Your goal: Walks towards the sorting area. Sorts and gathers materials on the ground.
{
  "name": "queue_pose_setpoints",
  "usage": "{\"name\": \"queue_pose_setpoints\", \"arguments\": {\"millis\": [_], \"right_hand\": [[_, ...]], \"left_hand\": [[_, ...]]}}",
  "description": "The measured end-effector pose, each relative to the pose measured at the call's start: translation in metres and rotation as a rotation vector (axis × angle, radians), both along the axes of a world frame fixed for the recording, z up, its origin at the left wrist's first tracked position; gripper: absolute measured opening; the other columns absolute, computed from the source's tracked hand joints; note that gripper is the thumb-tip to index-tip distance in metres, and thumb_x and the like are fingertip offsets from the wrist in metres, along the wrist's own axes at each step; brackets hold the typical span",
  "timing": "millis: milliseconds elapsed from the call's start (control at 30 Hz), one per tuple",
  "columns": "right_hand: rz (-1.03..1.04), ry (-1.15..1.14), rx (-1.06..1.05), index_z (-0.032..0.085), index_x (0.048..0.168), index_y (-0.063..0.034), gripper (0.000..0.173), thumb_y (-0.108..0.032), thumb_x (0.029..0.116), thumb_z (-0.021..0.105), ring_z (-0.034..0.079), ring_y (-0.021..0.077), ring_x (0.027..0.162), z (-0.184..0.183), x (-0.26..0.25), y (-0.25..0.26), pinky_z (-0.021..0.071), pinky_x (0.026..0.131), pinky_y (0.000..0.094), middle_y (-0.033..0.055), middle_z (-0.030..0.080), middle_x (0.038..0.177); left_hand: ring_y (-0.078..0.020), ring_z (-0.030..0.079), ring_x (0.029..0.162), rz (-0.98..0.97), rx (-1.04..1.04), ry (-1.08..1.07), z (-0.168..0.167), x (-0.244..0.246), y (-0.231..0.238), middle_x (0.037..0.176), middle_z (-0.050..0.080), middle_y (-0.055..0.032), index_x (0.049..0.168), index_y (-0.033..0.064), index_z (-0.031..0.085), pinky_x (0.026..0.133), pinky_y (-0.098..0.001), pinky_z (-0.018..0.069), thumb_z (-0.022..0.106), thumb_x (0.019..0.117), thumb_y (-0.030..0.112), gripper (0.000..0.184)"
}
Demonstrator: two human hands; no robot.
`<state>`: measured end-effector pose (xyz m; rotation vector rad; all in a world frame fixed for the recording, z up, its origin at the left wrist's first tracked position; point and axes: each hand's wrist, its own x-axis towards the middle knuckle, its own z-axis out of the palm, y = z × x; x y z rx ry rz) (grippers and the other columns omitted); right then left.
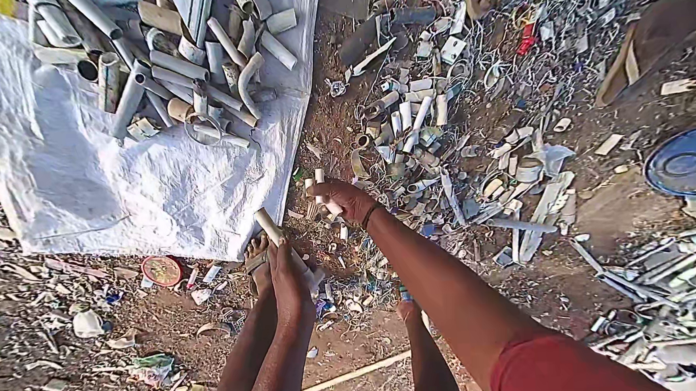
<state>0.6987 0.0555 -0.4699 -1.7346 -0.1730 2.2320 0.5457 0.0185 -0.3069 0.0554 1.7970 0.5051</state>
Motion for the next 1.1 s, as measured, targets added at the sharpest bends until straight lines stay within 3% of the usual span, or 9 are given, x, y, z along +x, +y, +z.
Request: {"name": "queue_pose_setpoints", "arguments": {"millis": [133,267,400,533,633,733,800,967,1100], "right_hand": [[-0.309,0.368,-0.117,0.056,0.109,-0.0108,0.019,-0.021,0.1094,0.041,0.065,0.0096,0.070,0.073,-0.040,-0.057,0.0582,0.067,0.0269,0.0010,0.065,0.081],[-0.529,0.499,0.041,0.060,0.118,-0.0081,0.021,-0.014,0.1074,0.043,0.069,0.0093,0.093,0.084,-0.081,-0.077,0.0576,0.088,0.0298,0.0021,0.071,0.099],[-0.434,0.400,0.092,0.060,0.124,-0.0088,0.022,-0.014,0.1041,0.052,0.065,0.0070,0.074,0.069,-0.110,-0.021,0.0562,0.070,0.0228,0.0025,0.067,0.088],[-0.498,0.514,0.159,0.052,0.139,-0.0170,0.035,-0.021,0.1047,0.056,0.068,0.0232,0.084,0.066,-0.148,0.076,0.0600,0.071,0.0394,0.0132,0.066,0.106],[-0.295,0.216,0.364,0.042,0.155,-0.0122,0.056,-0.026,0.1043,0.063,0.058,0.0322,0.128,0.051,-0.151,0.118,0.0527,0.099,0.0573,0.0179,0.054,0.147],[0.086,-0.499,0.526,0.070,0.119,-0.0020,0.030,-0.024,0.0974,0.071,0.069,0.0287,0.103,0.005,-0.114,0.094,0.0553,0.090,0.0511,0.0159,0.072,0.110],[0.328,-0.769,0.388,0.072,0.107,-0.0039,0.023,-0.024,0.0980,0.067,0.070,0.0299,0.098,-0.020,-0.082,0.059,0.0563,0.085,0.0519,0.0153,0.072,0.102],[0.676,-0.932,0.198,0.060,0.139,-0.0044,0.052,-0.024,0.0922,0.074,0.057,0.0381,0.130,-0.060,-0.032,-0.002,0.0503,0.104,0.0575,0.0212,0.061,0.137],[0.776,-0.871,0.256,0.065,0.133,-0.0053,0.044,-0.030,0.0958,0.068,0.063,0.0373,0.121,-0.061,-0.010,-0.003,0.0499,0.100,0.0572,0.0198,0.068,0.125]], "left_hand": [[-0.0178,0.056,0.109,-0.173,0.000,0.069,0.000,0.002,0.002,0.132,0.053,-0.0161,0.146,0.0018,0.044,0.086,-0.0333,0.0487,0.034,0.1115,0.028,0.044],[-0.0459,0.034,0.142,-0.502,0.011,0.368,0.000,0.001,-0.002,0.155,0.035,-0.0307,0.159,0.0053,0.036,0.111,-0.0683,0.0240,0.038,0.1075,0.039,0.061],[-0.0455,0.031,0.145,-0.597,0.293,0.646,-0.008,-0.009,-0.005,0.158,0.029,-0.0316,0.157,-0.0013,0.034,0.116,-0.0620,0.0248,0.030,0.1058,0.041,0.066],[-0.0408,0.031,0.147,-0.516,0.433,0.699,-0.010,-0.014,-0.003,0.160,0.025,-0.0334,0.158,-0.0050,0.028,0.119,-0.0521,0.0266,0.029,0.1048,0.039,0.069],[-0.0389,0.031,0.147,-0.535,0.408,0.617,-0.007,-0.011,-0.005,0.160,0.027,-0.0314,0.159,-0.0022,0.028,0.119,-0.0517,0.0268,0.028,0.1056,0.039,0.067],[-0.0397,0.037,0.142,-0.578,0.354,0.532,-0.009,-0.008,-0.008,0.155,0.034,-0.0312,0.155,-0.0021,0.038,0.115,-0.0532,0.0314,0.032,0.1072,0.035,0.061],[-0.0395,0.040,0.139,-0.620,0.321,0.516,-0.010,-0.009,-0.010,0.150,0.040,-0.0295,0.146,-0.0022,0.050,0.114,-0.0551,0.0320,0.033,0.1074,0.035,0.056],[-0.0401,0.041,0.140,-0.684,0.314,0.476,-0.014,-0.006,-0.017,0.141,0.051,-0.0263,0.129,-0.0012,0.063,0.119,-0.0598,0.0229,0.036,0.1041,0.036,0.052],[-0.0358,0.047,0.133,-0.714,0.267,0.426,-0.011,0.005,-0.019,0.137,0.054,-0.0235,0.127,0.0009,0.066,0.111,-0.0587,0.0307,0.038,0.1041,0.035,0.050]]}}
